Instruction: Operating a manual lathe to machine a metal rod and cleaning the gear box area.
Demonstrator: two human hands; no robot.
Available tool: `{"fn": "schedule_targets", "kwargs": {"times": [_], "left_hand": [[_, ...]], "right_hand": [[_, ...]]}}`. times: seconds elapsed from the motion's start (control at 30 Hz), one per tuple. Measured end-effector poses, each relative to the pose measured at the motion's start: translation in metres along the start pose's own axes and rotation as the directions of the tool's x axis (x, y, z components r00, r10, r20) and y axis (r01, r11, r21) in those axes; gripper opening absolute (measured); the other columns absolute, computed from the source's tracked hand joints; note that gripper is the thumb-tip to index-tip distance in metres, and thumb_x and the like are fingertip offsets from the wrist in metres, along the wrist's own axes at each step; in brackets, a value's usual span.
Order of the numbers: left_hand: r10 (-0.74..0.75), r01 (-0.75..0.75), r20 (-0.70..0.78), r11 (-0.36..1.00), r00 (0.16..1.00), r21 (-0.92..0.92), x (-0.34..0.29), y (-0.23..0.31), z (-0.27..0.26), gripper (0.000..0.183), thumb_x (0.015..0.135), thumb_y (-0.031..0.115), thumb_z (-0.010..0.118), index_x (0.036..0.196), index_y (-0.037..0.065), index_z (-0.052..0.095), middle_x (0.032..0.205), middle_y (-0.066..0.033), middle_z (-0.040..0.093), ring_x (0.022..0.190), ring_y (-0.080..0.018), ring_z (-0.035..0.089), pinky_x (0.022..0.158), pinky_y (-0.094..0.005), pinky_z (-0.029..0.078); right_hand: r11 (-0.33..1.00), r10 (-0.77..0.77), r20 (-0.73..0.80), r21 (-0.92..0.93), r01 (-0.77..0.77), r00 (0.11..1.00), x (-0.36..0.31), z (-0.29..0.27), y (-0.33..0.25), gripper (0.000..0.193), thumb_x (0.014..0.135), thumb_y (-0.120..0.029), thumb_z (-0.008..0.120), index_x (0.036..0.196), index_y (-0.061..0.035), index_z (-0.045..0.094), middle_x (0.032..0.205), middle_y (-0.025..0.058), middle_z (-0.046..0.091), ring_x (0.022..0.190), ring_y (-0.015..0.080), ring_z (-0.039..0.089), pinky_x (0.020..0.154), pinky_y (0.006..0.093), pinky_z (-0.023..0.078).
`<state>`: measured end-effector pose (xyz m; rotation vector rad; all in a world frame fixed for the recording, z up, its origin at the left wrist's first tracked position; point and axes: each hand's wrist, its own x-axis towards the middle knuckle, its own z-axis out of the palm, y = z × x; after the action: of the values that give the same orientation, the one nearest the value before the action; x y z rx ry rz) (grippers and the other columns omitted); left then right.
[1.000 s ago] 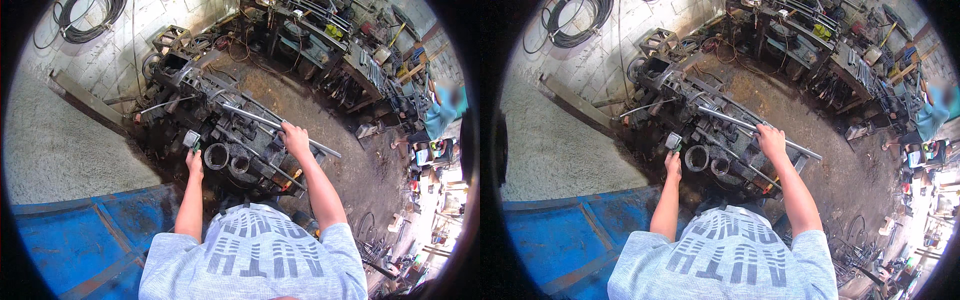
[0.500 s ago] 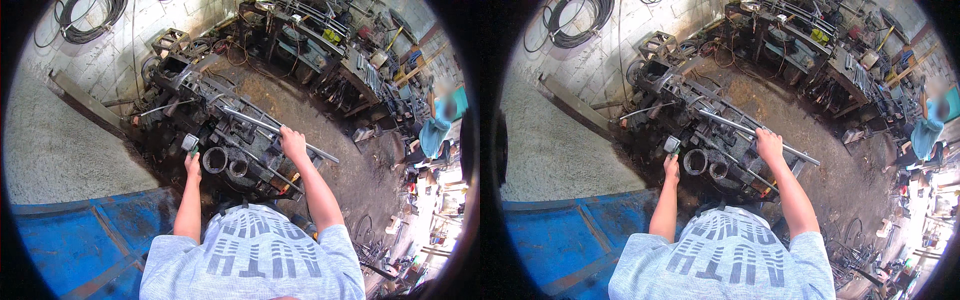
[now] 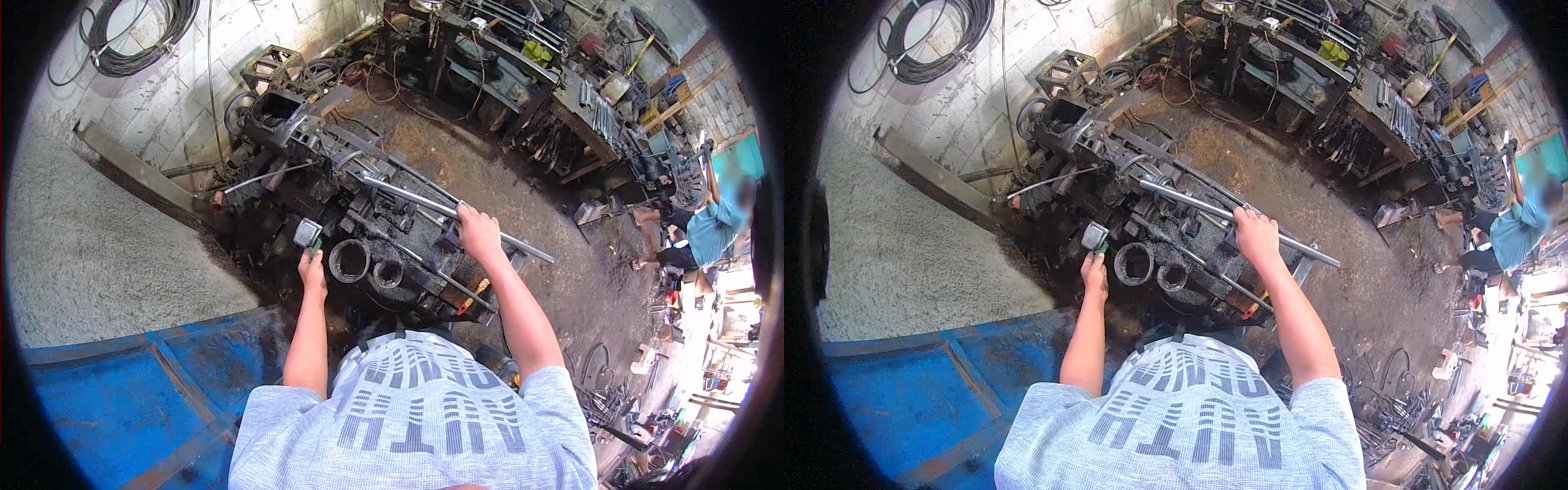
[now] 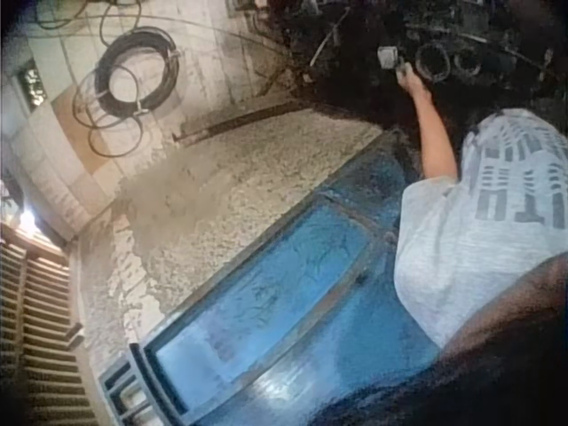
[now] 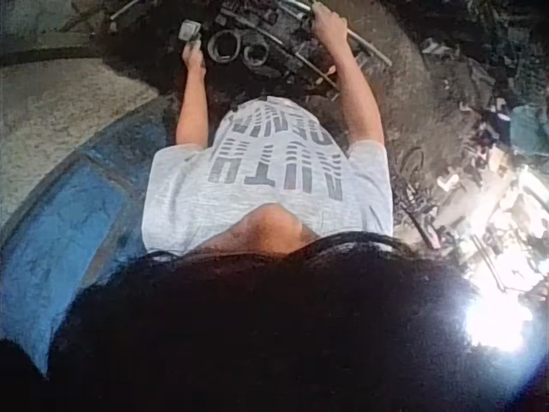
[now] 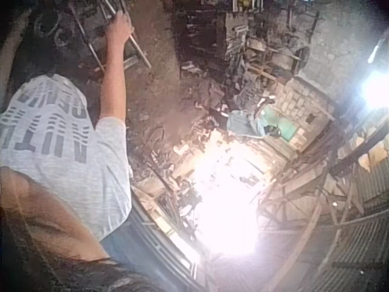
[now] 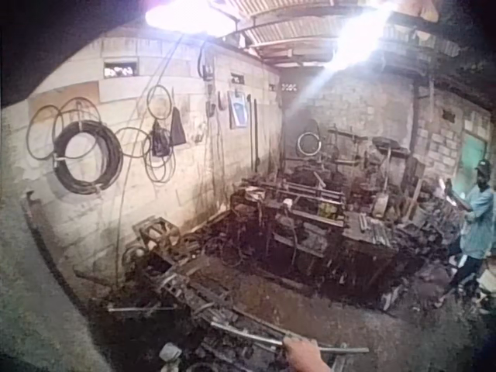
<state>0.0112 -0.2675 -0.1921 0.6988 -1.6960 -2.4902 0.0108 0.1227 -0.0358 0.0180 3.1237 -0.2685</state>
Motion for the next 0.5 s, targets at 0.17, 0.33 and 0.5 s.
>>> {"fn": "schedule_targets", "kwargs": {"times": [0.17,0.33,0.5], "left_hand": [[0.037,-0.038,0.016,0.998,0.999,0.058,0.001,-0.001,0.005,0.017,0.092,0.01,0.06,0.109,0.009,0.061,0.068,0.0105,0.046,0.048,0.0,0.032,0.044,-0.0196,0.024],[-0.035,0.032,0.045,0.997,0.998,0.067,-0.007,0.012,0.008,0.012,0.092,0.009,0.06,0.103,0.005,0.061,0.084,0.0063,0.049,0.072,-0.004,0.041,0.063,-0.0222,0.033],[-0.035,0.034,0.02,0.998,0.999,0.057,-0.004,0.009,0.01,0.008,0.093,0.011,0.06,0.101,0.011,0.061,0.064,0.0105,0.042,0.045,-0.0001,0.032,0.042,-0.0198,0.023]], "right_hand": [[1.0,-0.008,-0.016,-0.017,0.007,1.0,0.0,0.001,0.0,0.015,0.09,-0.018,0.051,0.103,-0.0137,0.055,0.096,0.0095,0.065,0.091,0.0333,0.065,0.076,0.0501,0.047],[1.0,-0.006,-0.024,-0.025,0.005,1.0,-0.002,0.003,0.001,0.014,0.09,-0.018,0.051,0.102,-0.0135,0.054,0.095,0.0089,0.065,0.091,0.0333,0.065,0.076,0.0503,0.047],[1.0,-0.016,-0.018,0.015,0.016,1.0,-0.002,0.003,0.005,0.013,0.09,-0.019,0.052,0.101,-0.0133,0.053,0.094,0.0098,0.065,0.092,0.0342,0.065,0.075,0.0502,0.047]]}}
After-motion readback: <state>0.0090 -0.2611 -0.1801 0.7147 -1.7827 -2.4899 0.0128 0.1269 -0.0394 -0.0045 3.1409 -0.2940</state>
